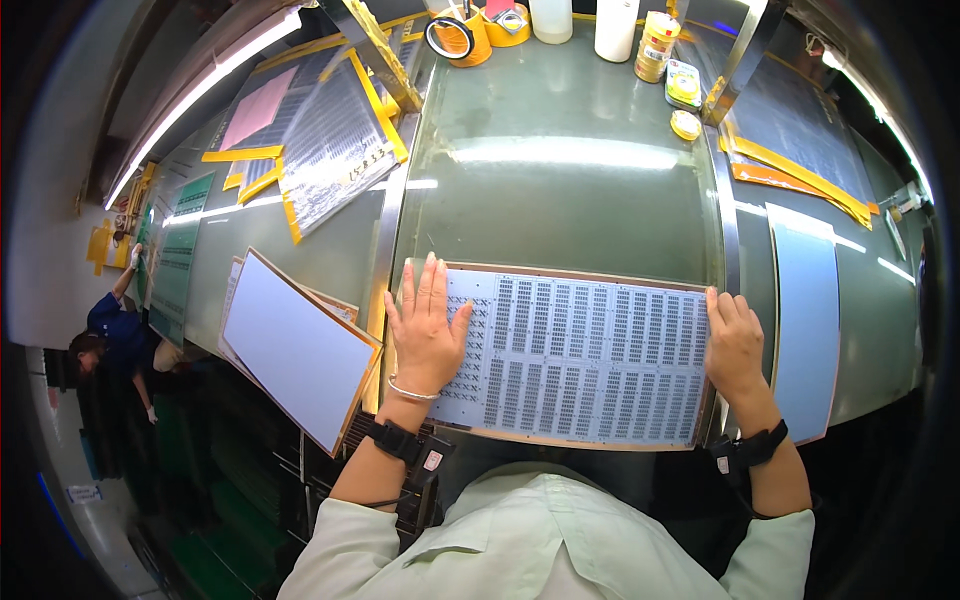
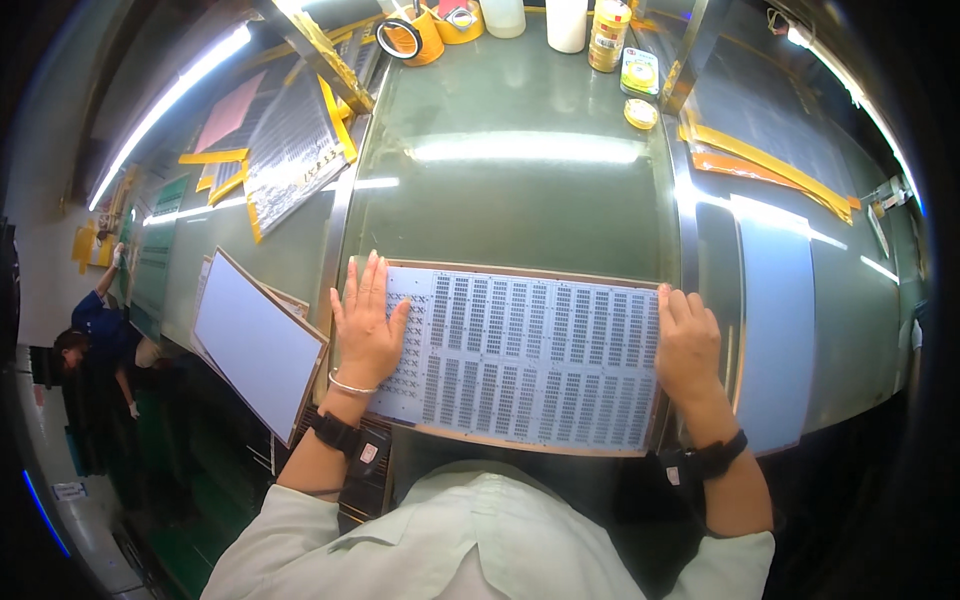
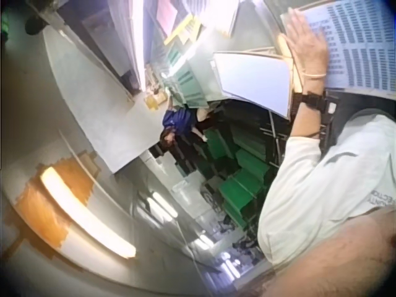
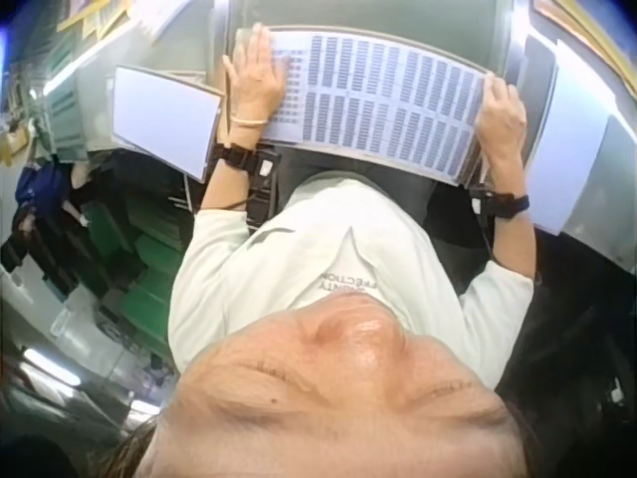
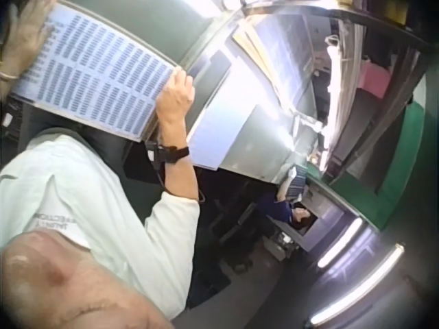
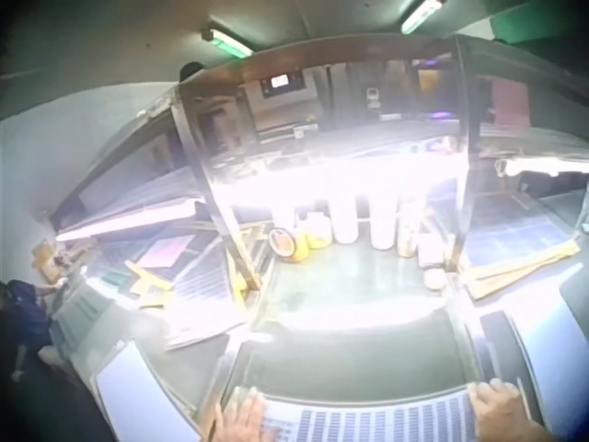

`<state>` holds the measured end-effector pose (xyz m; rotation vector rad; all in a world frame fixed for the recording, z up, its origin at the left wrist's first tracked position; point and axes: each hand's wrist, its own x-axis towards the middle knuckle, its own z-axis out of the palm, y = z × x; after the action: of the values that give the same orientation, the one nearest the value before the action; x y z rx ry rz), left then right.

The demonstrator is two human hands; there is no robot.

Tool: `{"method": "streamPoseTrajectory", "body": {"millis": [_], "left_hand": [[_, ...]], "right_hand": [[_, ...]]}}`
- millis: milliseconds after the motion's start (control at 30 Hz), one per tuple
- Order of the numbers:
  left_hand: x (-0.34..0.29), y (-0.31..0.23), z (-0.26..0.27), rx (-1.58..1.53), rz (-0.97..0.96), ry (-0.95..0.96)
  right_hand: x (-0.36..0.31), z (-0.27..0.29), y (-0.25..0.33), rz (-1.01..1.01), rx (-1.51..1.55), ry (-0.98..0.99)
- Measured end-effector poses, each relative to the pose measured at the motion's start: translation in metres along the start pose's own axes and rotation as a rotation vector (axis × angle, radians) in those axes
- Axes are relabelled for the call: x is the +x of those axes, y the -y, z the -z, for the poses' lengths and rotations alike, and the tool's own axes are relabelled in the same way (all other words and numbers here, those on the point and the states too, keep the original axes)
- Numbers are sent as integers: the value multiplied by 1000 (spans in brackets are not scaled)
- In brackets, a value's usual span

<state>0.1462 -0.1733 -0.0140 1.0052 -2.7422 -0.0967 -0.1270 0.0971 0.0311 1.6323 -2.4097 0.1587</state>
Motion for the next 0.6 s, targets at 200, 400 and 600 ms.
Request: {"method": "streamPoseTrajectory", "body": {"millis": [200,400,600], "left_hand": [[6,2,5,-59,-8,-9],[10,4,7,1,-34,-17],[7,5,-1,56,-39,-6]], "right_hand": [[-12,-9,7,-56,-52,-121],[-4,-1,2,8,-11,-67],[-2,-2,-4,109,-60,-10]]}}
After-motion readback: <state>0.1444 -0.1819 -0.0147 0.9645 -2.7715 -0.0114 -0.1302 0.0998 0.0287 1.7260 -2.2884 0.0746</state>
